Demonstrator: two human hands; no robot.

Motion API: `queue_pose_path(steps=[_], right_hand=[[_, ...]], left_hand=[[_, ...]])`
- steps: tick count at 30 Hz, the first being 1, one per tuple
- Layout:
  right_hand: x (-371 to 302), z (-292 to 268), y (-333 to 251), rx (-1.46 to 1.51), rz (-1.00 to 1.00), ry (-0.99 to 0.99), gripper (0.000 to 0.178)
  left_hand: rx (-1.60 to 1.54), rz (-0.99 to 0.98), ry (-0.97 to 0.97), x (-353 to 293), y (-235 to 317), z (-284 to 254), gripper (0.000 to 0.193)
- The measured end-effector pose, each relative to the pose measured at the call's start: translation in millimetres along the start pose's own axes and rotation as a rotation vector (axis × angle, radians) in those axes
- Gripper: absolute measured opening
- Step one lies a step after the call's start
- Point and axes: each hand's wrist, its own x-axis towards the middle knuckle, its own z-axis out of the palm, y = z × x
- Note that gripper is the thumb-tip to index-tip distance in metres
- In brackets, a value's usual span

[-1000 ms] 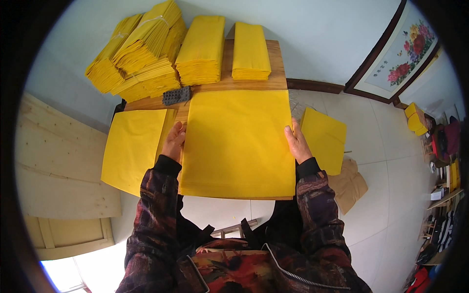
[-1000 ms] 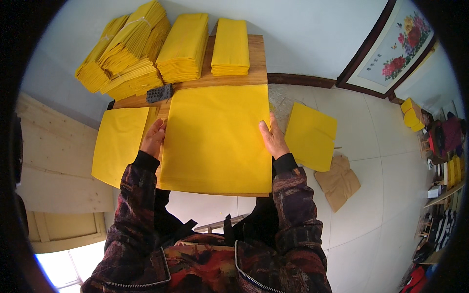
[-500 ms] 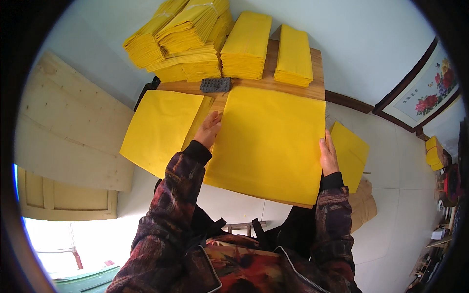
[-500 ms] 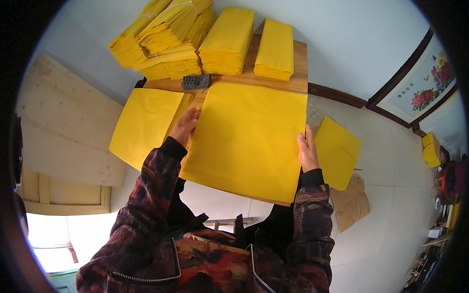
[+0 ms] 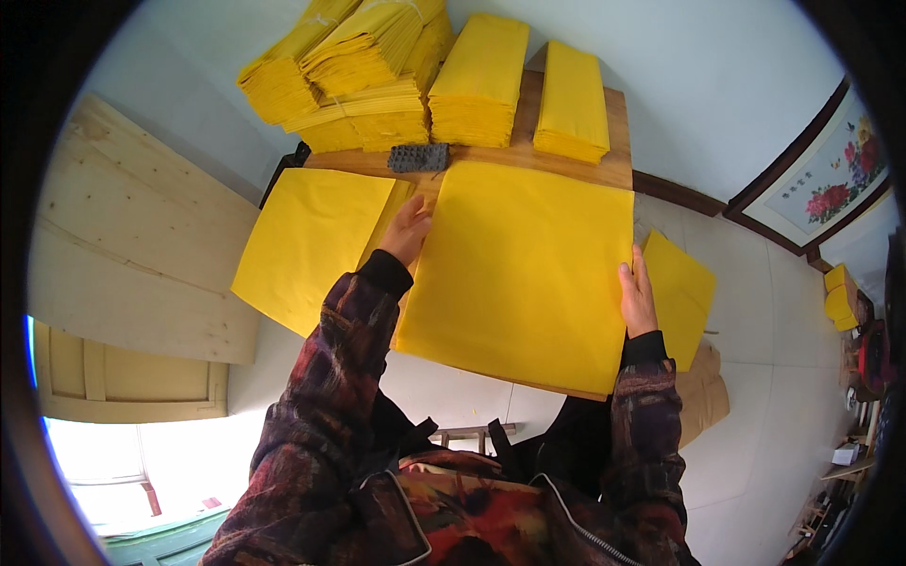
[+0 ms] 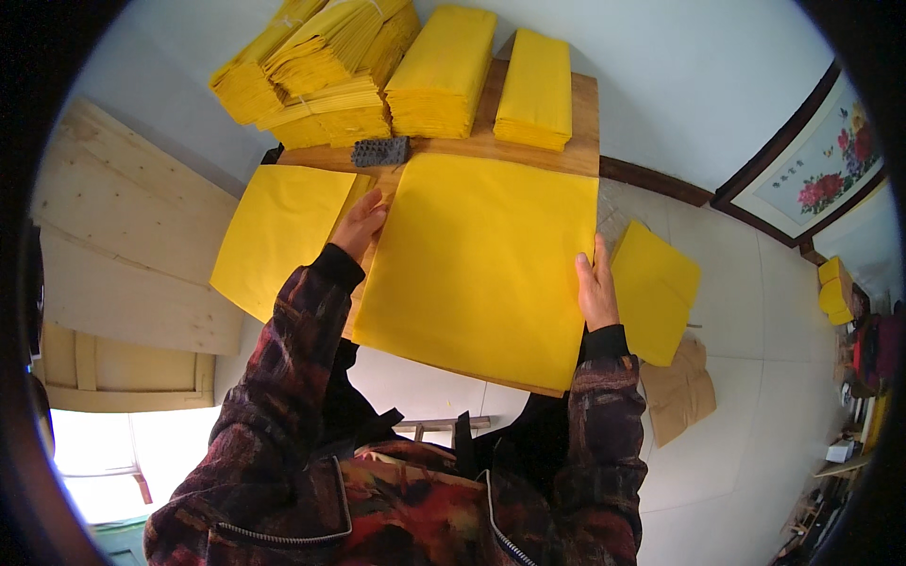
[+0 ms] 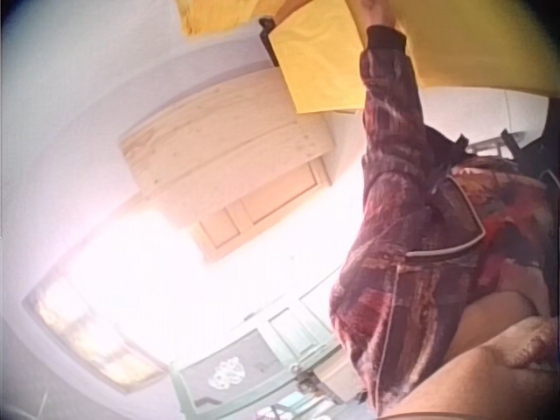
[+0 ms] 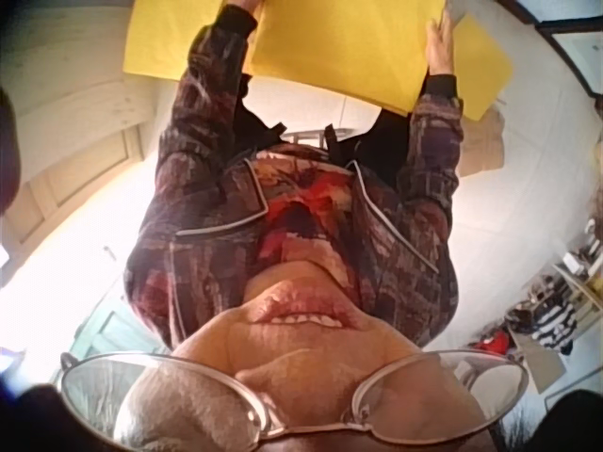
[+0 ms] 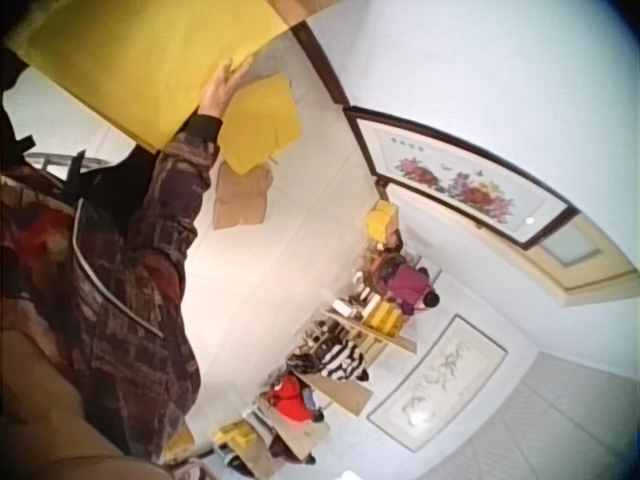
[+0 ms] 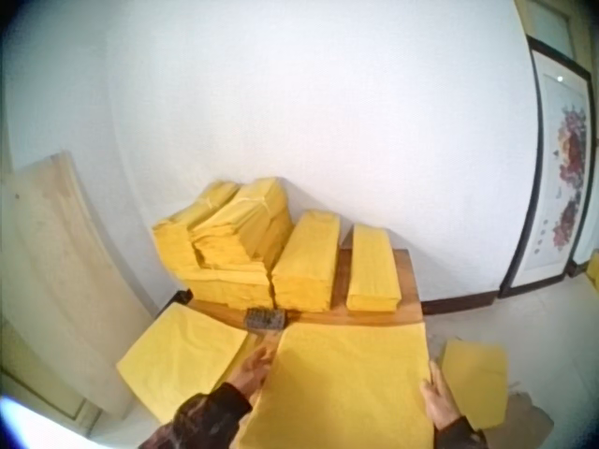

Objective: The person folds yellow paper sheets by hand on a wooden table. They fold each sheet in half, then fold again, and stack the finished pieces into a growing pile.

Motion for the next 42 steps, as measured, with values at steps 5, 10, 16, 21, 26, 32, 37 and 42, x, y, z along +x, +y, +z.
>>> queue_pose_path(steps=[5, 10, 16, 21, 26, 32, 37, 42], right_hand=[[-1, 0, -1, -0.004, -0.001, -0.015, 0.063], [-3, 1, -2, 0.084, 0.013, -0.022, 0.062], [-5, 3, -7, 0.233, 0.038, -0.021, 0.061], [-5, 4, -9, 0.034, 0.03, 0.006, 0.061], [-8, 0, -14, 0.077, -0.022, -0.029, 0.071], [-4, 3, -11, 0.12, -0.077, -0.049, 0.071], [-5, 3, -9, 0.056, -0.024, -0.026, 0.072], [-2, 3, -9, 0.095, -0.067, -0.024, 0.068]], left_hand=[[-0.063, -0.038, 0.029, 11, 12, 6, 0.057], [-0.288, -0.127, 0.056, 5, 21, 10, 0.058], [-0.325, -0.148, 0.046, 12, 11, 5, 0.049], [-0.342, -0.202, 0.085, 18, 5, 3, 0.045], [-0.321, -0.165, 0.063, 16, 14, 4, 0.051], [-0.345, -0.116, 0.081, 21, 5, 2, 0.054], [-0.39, -0.122, 0.014, 22, 0, -1, 0.056], [-0.412, -0.115, 0.042, 19, 7, 0, 0.058]])
